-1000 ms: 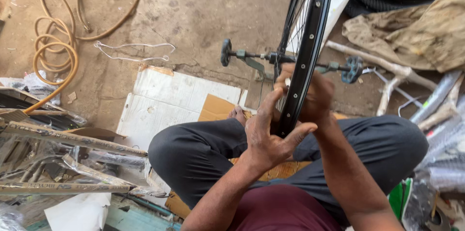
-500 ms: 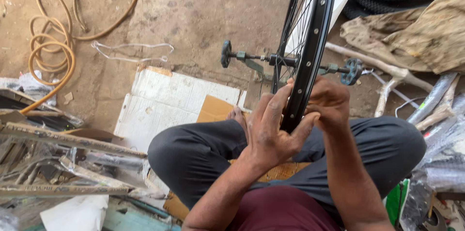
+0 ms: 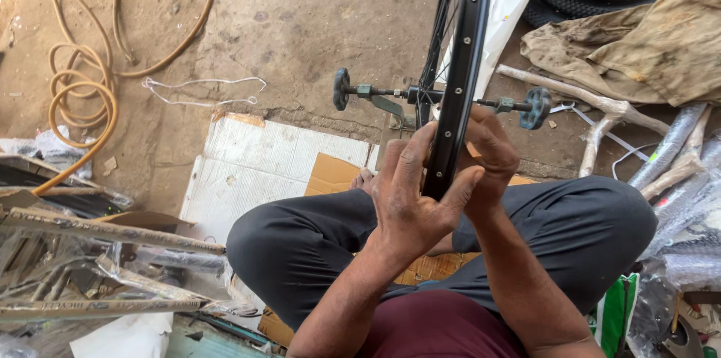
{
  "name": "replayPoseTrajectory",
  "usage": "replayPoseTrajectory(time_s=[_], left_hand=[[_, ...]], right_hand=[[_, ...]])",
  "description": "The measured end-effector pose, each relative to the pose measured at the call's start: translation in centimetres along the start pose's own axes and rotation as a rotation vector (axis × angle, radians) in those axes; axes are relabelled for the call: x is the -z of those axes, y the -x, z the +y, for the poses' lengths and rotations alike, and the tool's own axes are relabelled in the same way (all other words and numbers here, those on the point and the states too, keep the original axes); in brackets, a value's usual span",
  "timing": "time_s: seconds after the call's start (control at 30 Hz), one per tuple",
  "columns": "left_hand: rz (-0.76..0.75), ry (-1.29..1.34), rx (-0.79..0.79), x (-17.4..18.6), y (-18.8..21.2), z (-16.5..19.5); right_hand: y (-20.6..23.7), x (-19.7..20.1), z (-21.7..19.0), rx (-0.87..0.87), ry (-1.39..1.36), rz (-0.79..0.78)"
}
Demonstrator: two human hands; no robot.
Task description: The person is truing a bicycle wheel by rotating it and adjusting the rim and spokes.
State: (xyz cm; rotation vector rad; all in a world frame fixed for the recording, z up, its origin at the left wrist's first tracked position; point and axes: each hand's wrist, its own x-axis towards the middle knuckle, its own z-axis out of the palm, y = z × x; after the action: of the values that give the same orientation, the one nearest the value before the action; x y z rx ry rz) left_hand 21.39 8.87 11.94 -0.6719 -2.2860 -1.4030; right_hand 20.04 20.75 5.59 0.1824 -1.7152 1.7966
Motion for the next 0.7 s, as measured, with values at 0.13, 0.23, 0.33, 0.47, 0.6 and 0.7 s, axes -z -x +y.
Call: replayPoseTrajectory(time_s=[0.13,0.23,0.33,0.47,0.6,0.7], left_hand=[[-0.004,-0.025,0.005,0.1,0.1,0.0],[-0.020,-0.023,0.013,0.0,0.0,-0.2],[-0.038,-0.021,0.040,0.0,0.1,-0.3],[0.003,-0.025,-0.020,0.0,0.2,-0.2],[0.004,-0.009,0.036,0.0,0.2,-0.2],[-0.014,-0.005,0.057,0.1,0.5,-0.2]], right_hand=[[-0.6,0.0,-0.7,0.001,-0.148,-0.056],[-1.2,0.3,-0.9,0.084,-0.224,-0.134],[-1.6,0.8,-1.0,-0.061,-0.119,-0.163],[-2.2,1.2,-0.9,-0.047,-0.177,-0.199],[-2.7,0.7,-0.5,0.191,0.059,-0.211],[-2.3,0.1,-0.5,0.257,0.082,-0.192]])
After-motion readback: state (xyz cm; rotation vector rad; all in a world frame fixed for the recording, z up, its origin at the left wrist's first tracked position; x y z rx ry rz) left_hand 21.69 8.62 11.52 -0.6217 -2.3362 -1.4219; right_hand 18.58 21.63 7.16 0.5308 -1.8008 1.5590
